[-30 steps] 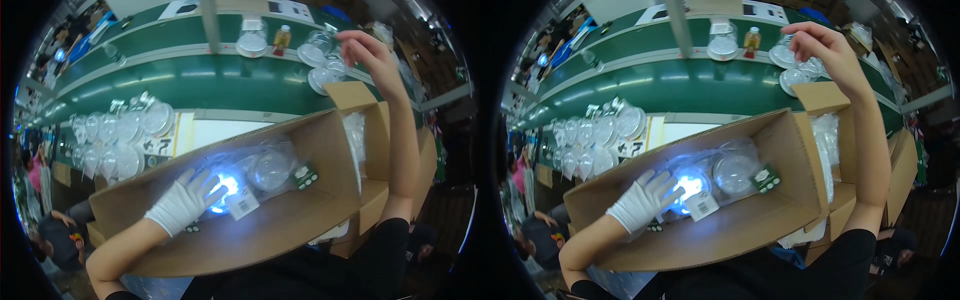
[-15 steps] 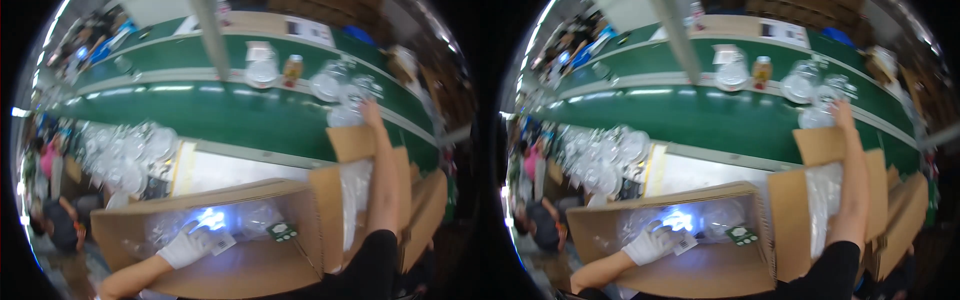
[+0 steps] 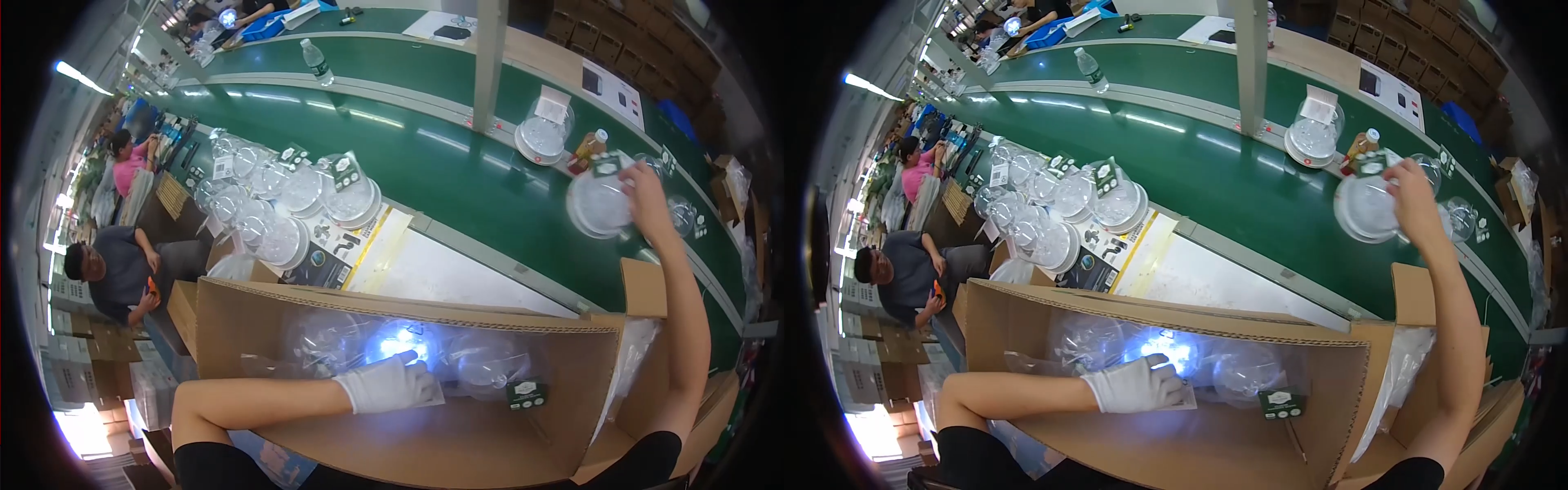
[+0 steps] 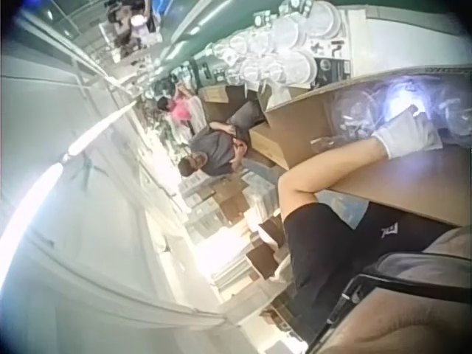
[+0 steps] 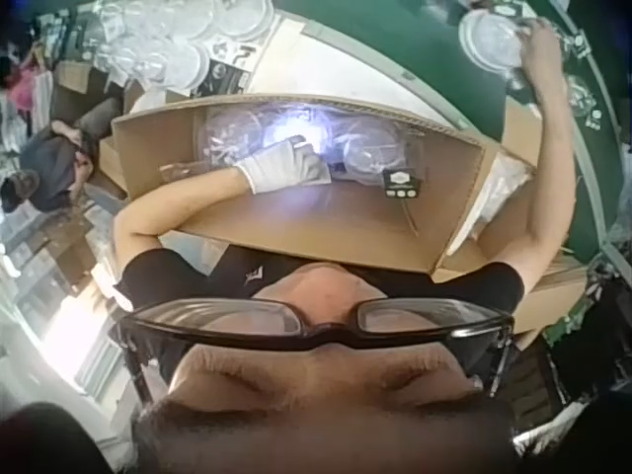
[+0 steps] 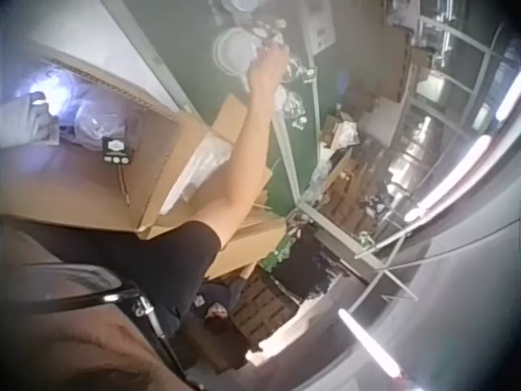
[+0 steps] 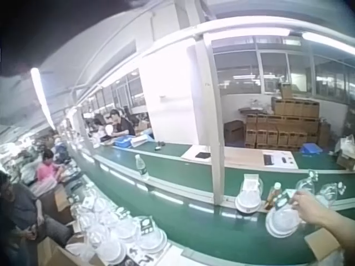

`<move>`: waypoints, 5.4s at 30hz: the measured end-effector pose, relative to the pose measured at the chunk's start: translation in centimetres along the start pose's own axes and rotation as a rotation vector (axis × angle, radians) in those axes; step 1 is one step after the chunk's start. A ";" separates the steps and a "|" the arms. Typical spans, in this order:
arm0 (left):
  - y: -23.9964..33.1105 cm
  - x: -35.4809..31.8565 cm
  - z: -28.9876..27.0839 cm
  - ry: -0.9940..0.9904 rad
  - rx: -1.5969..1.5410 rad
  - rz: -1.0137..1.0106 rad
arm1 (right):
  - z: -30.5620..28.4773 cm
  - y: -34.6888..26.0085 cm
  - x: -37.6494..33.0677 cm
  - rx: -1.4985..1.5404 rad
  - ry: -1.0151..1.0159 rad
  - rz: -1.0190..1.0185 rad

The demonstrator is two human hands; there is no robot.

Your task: Packaging light fixtures into cardboard boxes on an assembly line.

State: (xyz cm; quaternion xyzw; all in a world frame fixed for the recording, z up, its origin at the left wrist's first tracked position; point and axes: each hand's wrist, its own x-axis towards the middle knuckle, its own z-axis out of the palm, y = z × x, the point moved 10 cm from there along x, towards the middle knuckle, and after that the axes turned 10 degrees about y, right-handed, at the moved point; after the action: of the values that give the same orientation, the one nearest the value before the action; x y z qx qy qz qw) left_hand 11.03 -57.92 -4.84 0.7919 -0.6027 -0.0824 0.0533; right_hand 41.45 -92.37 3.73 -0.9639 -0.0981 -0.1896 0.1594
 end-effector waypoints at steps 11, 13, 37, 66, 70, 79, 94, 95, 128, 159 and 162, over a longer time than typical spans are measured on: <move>-0.4 -3.5 0.6 0.039 0.271 0.016 | 16.6 -27.9 2.0 0.279 -0.426 -0.325; -0.1 -3.6 0.8 0.031 0.293 0.080 | 18.4 -30.5 0.6 0.277 -0.494 -0.377; -4.8 -2.5 -0.5 0.099 -0.402 -0.083 | 4.3 -39.0 -24.2 0.027 -1.079 -0.751; -8.4 -10.6 -6.5 0.207 -0.316 -0.653 | 1.3 -39.7 -22.7 0.204 -0.632 -0.761; -9.5 -10.8 -8.2 0.342 -0.315 -0.629 | 1.3 -45.7 -27.0 0.089 -0.337 -1.323; -9.9 -11.6 -9.2 0.333 -0.308 -0.661 | 8.1 -49.1 -28.3 0.012 -0.459 -1.390; -9.8 -11.7 -8.5 0.240 -0.267 -0.650 | 10.2 -44.5 -30.7 -0.016 -0.571 -1.449; -9.8 -11.7 -8.4 0.241 -0.269 -0.650 | 10.1 -44.3 -30.8 -0.016 -0.573 -1.449; -5.6 -11.8 -7.8 0.030 -0.207 -0.408 | 5.1 -26.9 -26.4 -0.379 -0.789 -0.473; -10.3 -16.7 2.0 -0.413 -0.016 -0.674 | 6.9 -22.9 -29.3 -0.649 -1.158 -0.408; -10.4 -17.1 1.6 -0.323 -0.004 -0.737 | 6.9 -22.3 -29.6 -0.825 -1.027 -0.512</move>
State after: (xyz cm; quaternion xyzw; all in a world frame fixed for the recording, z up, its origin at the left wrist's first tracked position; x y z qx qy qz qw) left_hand 16.12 -38.61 -7.21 0.9318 -0.2787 -0.2207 -0.0735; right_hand 11.34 -73.06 -8.05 -0.8599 -0.3045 0.2360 -0.3349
